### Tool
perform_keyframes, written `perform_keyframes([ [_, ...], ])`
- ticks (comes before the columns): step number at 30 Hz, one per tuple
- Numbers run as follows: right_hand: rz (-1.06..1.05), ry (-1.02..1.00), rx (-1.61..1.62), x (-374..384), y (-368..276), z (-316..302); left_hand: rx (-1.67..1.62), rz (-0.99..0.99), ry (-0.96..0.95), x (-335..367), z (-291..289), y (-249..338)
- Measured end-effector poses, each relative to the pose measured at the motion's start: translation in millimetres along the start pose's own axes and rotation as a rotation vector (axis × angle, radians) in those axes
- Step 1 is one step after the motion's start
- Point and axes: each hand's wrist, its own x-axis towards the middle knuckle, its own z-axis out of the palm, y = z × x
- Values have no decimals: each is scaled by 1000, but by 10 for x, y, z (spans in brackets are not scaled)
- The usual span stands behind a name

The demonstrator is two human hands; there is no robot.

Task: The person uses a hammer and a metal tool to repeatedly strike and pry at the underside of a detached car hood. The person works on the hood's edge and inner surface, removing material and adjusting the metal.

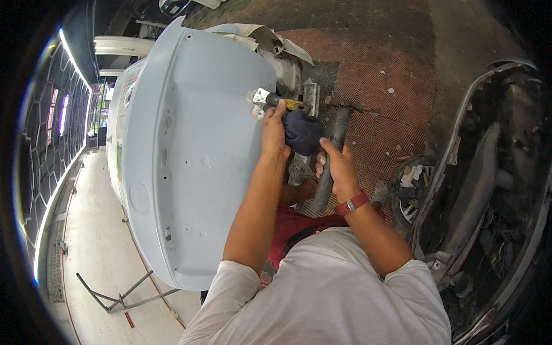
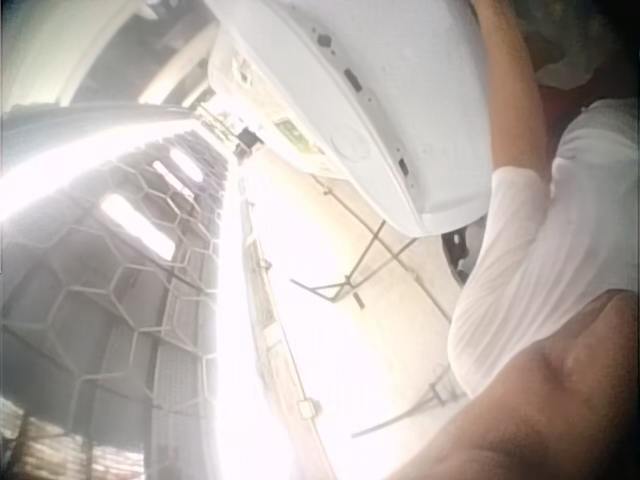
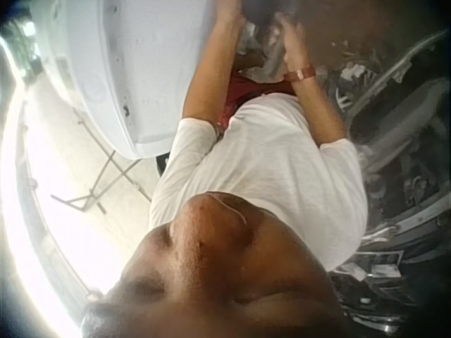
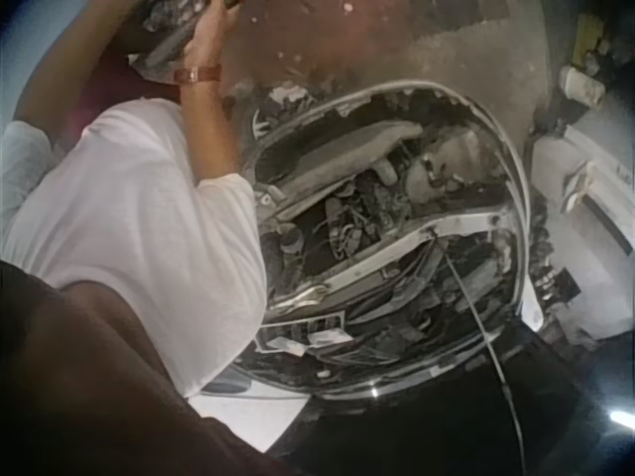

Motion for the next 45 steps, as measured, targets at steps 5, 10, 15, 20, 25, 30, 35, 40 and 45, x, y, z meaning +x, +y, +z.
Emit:
perform_keyframes([
  [5, 5, 36, -8, -22, 22, -125, 173, 100, 117, -37, -12, -17],
  [10, 18, 25, -66, -27, 98, -172, 356, 223, 149, -33, -74, 10],
  [15, 34, 11, -58, -111, 175, -126, 732, 348, 264, -194, -26, 147],
  [20, 112, 106, 303, -198, 353, -12, 1033, 317, 251, -182, -213, 325],
  [25, 256, 237, 614, -254, 465, 101, 926, 392, 254, -60, -391, 247],
  [30, 327, -103, 520, -441, 409, 402, 965, 380, 223, -72, -365, 299],
  [35, 308, 28, 531, -585, 535, 406, 896, 308, 188, -72, -397, 271],
  [40, 336, 111, 569, -682, 605, 335, 891, 306, 188, -28, -422, 117],
  [45, 293, 168, 573, -665, 594, 319, 924, 311, 197, -143, -313, 196],
])
